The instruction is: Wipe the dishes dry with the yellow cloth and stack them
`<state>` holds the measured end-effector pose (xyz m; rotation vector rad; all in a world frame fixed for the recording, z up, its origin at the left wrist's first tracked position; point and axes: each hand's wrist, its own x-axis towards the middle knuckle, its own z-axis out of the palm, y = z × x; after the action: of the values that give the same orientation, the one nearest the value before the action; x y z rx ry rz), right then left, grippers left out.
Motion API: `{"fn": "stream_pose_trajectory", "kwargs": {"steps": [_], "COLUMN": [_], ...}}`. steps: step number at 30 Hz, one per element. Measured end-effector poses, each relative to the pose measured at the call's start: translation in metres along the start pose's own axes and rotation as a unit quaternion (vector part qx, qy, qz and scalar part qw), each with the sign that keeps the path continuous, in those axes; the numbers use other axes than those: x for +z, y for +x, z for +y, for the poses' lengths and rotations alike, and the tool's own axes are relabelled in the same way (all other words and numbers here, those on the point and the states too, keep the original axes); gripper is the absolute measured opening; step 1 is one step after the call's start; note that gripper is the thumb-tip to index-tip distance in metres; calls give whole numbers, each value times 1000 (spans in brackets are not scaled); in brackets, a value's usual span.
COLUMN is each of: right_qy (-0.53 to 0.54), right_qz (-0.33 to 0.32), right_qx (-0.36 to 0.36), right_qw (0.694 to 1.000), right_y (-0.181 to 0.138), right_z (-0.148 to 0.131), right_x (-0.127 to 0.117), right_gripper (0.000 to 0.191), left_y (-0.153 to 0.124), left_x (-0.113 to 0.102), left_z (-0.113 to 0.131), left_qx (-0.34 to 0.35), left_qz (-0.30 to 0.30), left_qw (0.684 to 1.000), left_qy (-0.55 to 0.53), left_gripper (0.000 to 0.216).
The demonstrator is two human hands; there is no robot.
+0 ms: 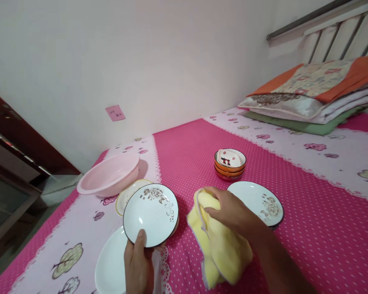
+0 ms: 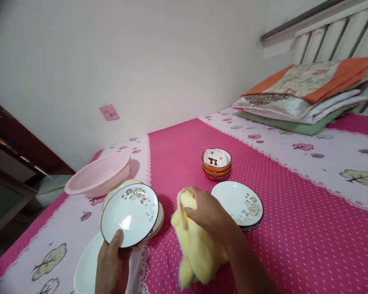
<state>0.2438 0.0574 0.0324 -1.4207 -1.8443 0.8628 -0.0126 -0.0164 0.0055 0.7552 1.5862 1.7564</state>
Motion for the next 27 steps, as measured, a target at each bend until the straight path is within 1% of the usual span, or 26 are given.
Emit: {"fn": "stream_pose_trajectory", "kwargs": {"steps": [1, 3, 5, 6, 7, 8, 10, 11, 12, 13, 14, 15, 16, 17, 18, 19, 20, 21, 23, 24, 25, 27], "right_qy": [92, 266, 371, 390, 387, 362, 246, 171, 107, 73, 78, 119, 182, 248, 300, 330, 335, 315, 237, 203, 190, 233], "right_qz": [5, 10, 4, -12, -43, -83, -148, -152, -133, -104, -85, -82, -93, -110, -129, -150, -166, -183, -212, -219, -217, -195], "right_qx": [-32, -64, -57, -47, -34, -13, 39, 60, 72, 68, 51, 25, -3, -27, -42, -44, -35, -20, 5, 9, 8, 4], "right_qw": [995, 962, 927, 920, 921, 929, 957, 972, 983, 990, 992, 989, 979, 962, 944, 931, 927, 931, 948, 954, 957, 953], "right_y": [-2, -5, -4, -3, -1, 2, 6, 6, 6, 5, 3, 0, -2, -5, -6, -7, -8, -7, -4, -3, -2, 1], "right_z": [-4, -9, -8, -5, -1, 3, 11, 12, 12, 10, 7, 3, -1, -4, -5, -5, -3, -1, 6, 9, 10, 11], "right_x": [-3, -9, -9, -7, -4, 0, 7, 9, 10, 9, 8, 5, 2, -1, -3, -3, -1, 1, 9, 12, 14, 13], "right_gripper": [59, 69, 82, 86, 85, 78, 52, 41, 35, 34, 37, 43, 50, 56, 61, 63, 61, 53, 28, 22, 22, 25], "left_y": [-1, -3, -4, -4, -4, -4, -2, -1, -1, 0, 1, 2, 2, 2, 2, 3, 3, 3, 3, 2, 2, 1], "left_x": [1, 2, 4, 6, 7, 8, 9, 9, 8, 8, 7, 6, 6, 5, 5, 5, 5, 5, 7, 7, 8, 9], "left_z": [2, 5, 5, 4, 3, 1, -3, -5, -6, -7, -8, -8, -8, -8, -8, -7, -7, -8, -8, -8, -9, -10], "left_qx": [-13, -32, -36, -38, -41, -42, -39, -37, -37, -38, -40, -40, -37, -31, -25, -22, -23, -28, -41, -41, -39, -36], "left_qz": [3, 4, 7, 13, 20, 28, 43, 51, 60, 71, 80, 88, 90, 85, 76, 71, 70, 70, 77, 78, 76, 71], "left_qw": [1000, 999, 999, 999, 998, 997, 996, 996, 995, 994, 994, 993, 992, 992, 991, 990, 989, 988, 987, 987, 987, 988], "left_qy": [0, -1, -21, -34, -46, -56, -67, -70, -72, -71, -70, -72, -80, -92, -108, -121, -131, -136, -137, -137, -137, -131], "left_gripper": [57, 59, 59, 59, 59, 59, 58, 58, 58, 57, 57, 56, 55, 54, 54, 53, 53, 54, 55, 56, 57, 59]}}
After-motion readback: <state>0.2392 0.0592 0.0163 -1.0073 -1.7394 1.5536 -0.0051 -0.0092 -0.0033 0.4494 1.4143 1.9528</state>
